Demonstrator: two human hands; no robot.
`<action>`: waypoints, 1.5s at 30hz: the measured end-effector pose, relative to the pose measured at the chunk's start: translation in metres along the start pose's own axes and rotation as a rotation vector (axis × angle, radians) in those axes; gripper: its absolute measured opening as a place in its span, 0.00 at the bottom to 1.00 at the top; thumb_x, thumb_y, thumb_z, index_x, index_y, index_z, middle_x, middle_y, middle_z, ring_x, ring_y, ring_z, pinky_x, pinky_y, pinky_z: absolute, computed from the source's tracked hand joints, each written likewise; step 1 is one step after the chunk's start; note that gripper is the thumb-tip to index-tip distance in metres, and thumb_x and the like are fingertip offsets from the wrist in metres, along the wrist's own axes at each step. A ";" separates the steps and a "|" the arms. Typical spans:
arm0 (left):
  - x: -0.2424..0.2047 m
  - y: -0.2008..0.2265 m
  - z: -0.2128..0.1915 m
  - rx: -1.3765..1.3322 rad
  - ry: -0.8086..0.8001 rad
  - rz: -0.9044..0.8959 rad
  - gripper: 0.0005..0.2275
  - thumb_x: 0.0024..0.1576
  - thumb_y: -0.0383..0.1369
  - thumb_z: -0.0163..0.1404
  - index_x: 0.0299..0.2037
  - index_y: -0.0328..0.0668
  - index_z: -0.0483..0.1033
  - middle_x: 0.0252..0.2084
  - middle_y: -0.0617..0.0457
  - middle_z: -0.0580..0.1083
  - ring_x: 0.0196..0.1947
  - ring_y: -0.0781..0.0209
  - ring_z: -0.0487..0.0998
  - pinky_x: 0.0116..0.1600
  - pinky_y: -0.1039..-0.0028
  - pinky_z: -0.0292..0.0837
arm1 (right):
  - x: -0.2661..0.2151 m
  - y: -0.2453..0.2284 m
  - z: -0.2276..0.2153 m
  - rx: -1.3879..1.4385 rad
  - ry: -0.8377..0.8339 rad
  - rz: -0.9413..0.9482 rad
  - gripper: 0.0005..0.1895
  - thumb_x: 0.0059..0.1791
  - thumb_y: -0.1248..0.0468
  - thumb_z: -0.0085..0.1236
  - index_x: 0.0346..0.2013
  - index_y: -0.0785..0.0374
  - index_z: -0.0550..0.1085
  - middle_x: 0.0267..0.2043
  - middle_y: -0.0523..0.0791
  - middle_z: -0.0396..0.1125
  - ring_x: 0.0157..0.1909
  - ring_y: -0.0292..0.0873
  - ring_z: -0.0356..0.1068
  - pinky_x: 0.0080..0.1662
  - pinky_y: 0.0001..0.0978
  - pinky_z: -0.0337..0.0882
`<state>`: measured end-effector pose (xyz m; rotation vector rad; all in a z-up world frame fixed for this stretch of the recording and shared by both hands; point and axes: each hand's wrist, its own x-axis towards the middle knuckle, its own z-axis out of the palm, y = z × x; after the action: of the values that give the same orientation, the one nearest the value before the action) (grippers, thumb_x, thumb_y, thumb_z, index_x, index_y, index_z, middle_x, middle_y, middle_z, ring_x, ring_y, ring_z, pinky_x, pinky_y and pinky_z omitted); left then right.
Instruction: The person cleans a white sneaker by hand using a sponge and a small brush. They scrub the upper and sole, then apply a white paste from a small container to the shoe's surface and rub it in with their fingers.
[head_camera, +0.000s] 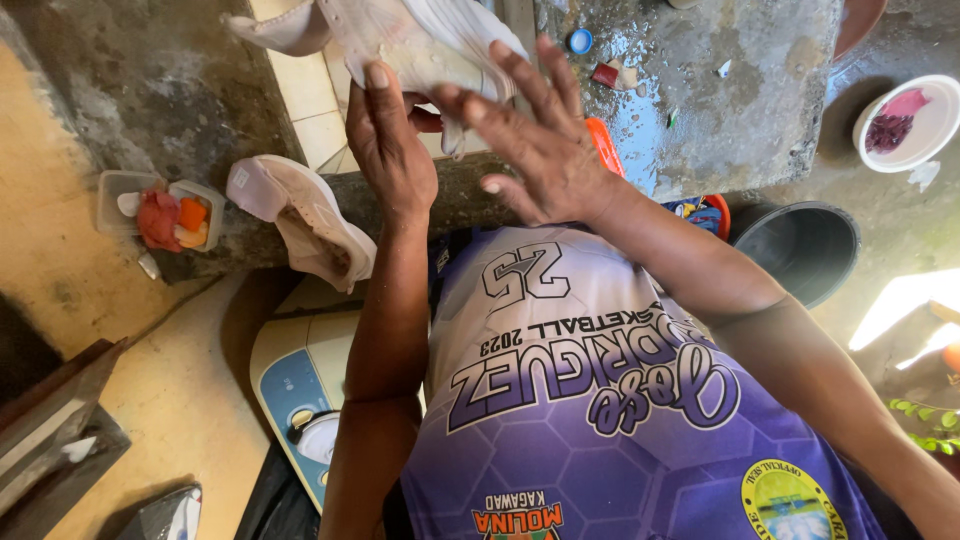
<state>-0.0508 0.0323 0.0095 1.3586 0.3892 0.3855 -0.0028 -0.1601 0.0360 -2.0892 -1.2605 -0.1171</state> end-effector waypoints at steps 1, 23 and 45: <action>-0.002 0.000 -0.001 -0.007 -0.007 0.010 0.24 0.73 0.50 0.37 0.58 0.33 0.70 0.38 0.52 0.75 0.33 0.69 0.79 0.34 0.79 0.77 | 0.000 0.000 -0.003 0.031 0.030 -0.003 0.32 0.64 0.45 0.39 0.77 0.57 0.51 0.76 0.48 0.63 0.82 0.59 0.44 0.78 0.64 0.35; -0.020 0.018 -0.005 -0.185 -0.210 -0.081 0.21 0.73 0.48 0.38 0.61 0.35 0.66 0.33 0.54 0.73 0.22 0.71 0.71 0.26 0.79 0.65 | -0.014 -0.002 -0.027 0.126 0.043 0.019 0.37 0.62 0.43 0.46 0.77 0.59 0.52 0.71 0.49 0.69 0.81 0.59 0.43 0.78 0.61 0.34; -0.029 0.005 -0.008 -0.036 -0.191 -0.085 0.27 0.74 0.51 0.32 0.69 0.33 0.67 0.58 0.45 0.75 0.57 0.60 0.77 0.59 0.70 0.76 | 0.025 0.004 -0.032 0.142 -0.136 -0.075 0.43 0.59 0.33 0.40 0.76 0.61 0.58 0.74 0.49 0.65 0.80 0.62 0.44 0.76 0.65 0.34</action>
<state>-0.0808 0.0262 0.0143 1.3259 0.2792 0.1901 0.0219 -0.1621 0.0686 -1.9560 -1.3869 0.0801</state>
